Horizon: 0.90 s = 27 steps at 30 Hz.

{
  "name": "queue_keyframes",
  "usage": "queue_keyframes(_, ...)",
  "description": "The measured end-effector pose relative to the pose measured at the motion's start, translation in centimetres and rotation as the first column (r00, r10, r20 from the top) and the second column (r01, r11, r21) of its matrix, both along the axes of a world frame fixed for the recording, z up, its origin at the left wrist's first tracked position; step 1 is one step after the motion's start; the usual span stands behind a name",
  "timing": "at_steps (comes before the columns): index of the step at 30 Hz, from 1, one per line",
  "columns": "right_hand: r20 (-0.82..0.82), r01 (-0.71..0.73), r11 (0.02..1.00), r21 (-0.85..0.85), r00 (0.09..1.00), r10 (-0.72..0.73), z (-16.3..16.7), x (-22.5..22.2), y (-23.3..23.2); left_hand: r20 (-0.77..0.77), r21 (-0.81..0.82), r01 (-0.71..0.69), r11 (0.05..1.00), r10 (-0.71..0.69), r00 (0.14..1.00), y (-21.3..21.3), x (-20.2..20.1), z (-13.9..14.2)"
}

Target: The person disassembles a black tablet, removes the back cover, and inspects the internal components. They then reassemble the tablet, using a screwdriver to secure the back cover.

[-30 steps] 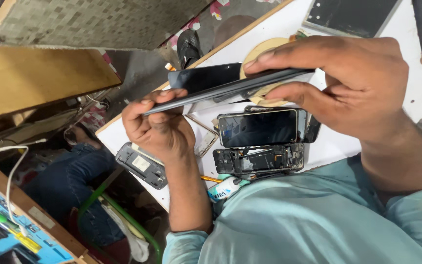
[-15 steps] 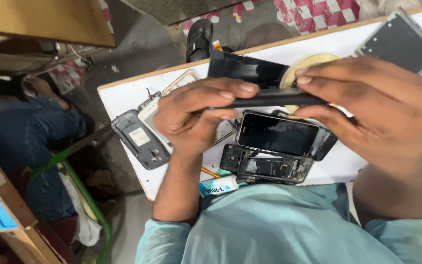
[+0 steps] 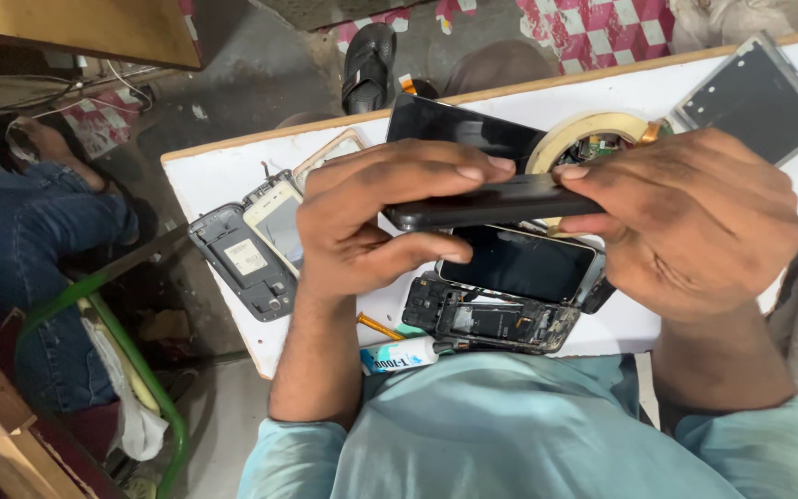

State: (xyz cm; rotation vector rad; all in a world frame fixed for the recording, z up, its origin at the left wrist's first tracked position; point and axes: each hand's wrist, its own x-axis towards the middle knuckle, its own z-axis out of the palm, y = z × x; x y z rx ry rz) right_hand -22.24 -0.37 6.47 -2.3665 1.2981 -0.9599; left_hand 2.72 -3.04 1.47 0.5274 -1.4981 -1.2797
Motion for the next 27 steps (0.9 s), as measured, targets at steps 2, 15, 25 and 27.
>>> queue_keyframes(2, 0.016, 0.000, 1.000, -0.011, 1.000, 0.000, -0.2, 0.1, -0.1, 0.060, -0.009, 0.003, 1.000, -0.003, 0.998, -0.1, 0.1, 0.1)
queue_keyframes(15, 0.677, -0.153, 0.908, 0.389, 0.717, -0.169, -3.8, -1.4, 0.3, -0.214, 0.314, -0.158, 0.936, 0.232, 0.949, 1.0, 0.7, -4.3)
queue_keyframes(25, 0.861, -0.246, 0.866, 0.435, 0.397, -0.319, -10.3, -2.3, 1.1, -0.309, 0.602, -0.192, 0.775, 0.448, 0.839, -0.1, -1.8, -5.5)
queue_keyframes(27, 0.842, -0.132, 0.888, 0.441, 0.404, -0.358, -10.4, -1.9, 1.1, -0.287, 0.564, -0.199, 0.801, 0.417, 0.863, -0.1, -1.9, -5.0)
